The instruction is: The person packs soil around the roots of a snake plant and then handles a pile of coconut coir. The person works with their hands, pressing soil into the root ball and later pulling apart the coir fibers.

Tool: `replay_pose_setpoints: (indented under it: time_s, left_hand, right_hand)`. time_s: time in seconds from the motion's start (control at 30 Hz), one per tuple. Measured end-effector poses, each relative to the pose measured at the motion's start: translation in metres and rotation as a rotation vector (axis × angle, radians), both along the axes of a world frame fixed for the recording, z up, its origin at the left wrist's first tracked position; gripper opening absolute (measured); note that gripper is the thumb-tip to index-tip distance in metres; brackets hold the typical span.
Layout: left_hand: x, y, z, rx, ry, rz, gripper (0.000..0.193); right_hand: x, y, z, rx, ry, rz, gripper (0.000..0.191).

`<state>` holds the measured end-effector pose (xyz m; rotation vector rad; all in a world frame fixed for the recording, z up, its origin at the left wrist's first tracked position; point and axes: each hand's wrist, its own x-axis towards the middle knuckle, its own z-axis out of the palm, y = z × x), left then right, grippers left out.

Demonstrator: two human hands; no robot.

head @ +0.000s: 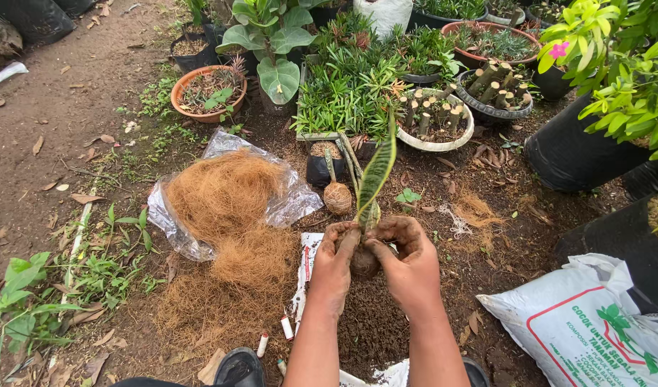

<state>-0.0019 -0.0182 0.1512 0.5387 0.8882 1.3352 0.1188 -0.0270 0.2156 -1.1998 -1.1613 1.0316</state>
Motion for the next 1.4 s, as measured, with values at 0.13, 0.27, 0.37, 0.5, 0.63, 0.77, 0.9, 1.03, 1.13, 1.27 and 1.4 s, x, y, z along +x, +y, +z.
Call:
replay_pose_setpoints:
  time_s: [0.13, 0.27, 0.37, 0.5, 0.63, 0.77, 0.9, 1.03, 1.13, 1.27, 1.4]
  left_hand:
    - [0.002, -0.002, 0.005, 0.099, -0.091, -0.021, 0.029]
    - [0.006, -0.002, 0.008, 0.121, -0.047, -0.030, 0.026]
    - [0.006, -0.002, 0.007, 0.073, 0.005, 0.009, 0.026]
    - [0.003, -0.003, 0.003, 0.161, -0.113, 0.002, 0.026]
    - [0.001, -0.003, -0.005, 0.158, -0.126, 0.003, 0.029]
    - [0.000, -0.004, -0.012, 0.202, -0.131, -0.008, 0.030]
    - [-0.001, -0.004, -0.011, 0.159, -0.140, -0.011, 0.032]
    - [-0.002, -0.007, -0.005, 0.056, -0.148, -0.053, 0.036]
    - [0.001, -0.008, -0.003, 0.051, -0.110, -0.068, 0.034]
    - [0.005, -0.003, -0.007, 0.082, -0.024, -0.045, 0.031]
    - [0.003, 0.000, -0.013, 0.085, 0.028, -0.003, 0.034]
  right_hand:
    - [0.003, 0.004, -0.012, -0.029, 0.316, -0.094, 0.020]
    - [0.000, 0.005, -0.028, -0.051, 0.547, -0.151, 0.015]
    - [-0.004, 0.004, -0.034, -0.042, 0.582, -0.122, 0.016]
    - [-0.012, 0.003, -0.035, -0.188, 0.610, -0.087, 0.022]
    - [-0.019, 0.002, -0.033, -0.172, 0.697, -0.015, 0.034]
    - [-0.020, 0.001, -0.038, -0.235, 0.782, -0.043, 0.033]
    - [-0.022, 0.002, -0.040, -0.196, 0.793, -0.043, 0.030]
    - [-0.024, 0.002, -0.034, -0.246, 0.765, -0.132, 0.030]
    - [-0.021, -0.003, -0.029, -0.354, 0.770, -0.173, 0.034]
    - [-0.012, -0.004, -0.029, -0.371, 0.740, -0.037, 0.042]
    - [-0.008, -0.003, -0.035, -0.285, 0.631, 0.145, 0.053]
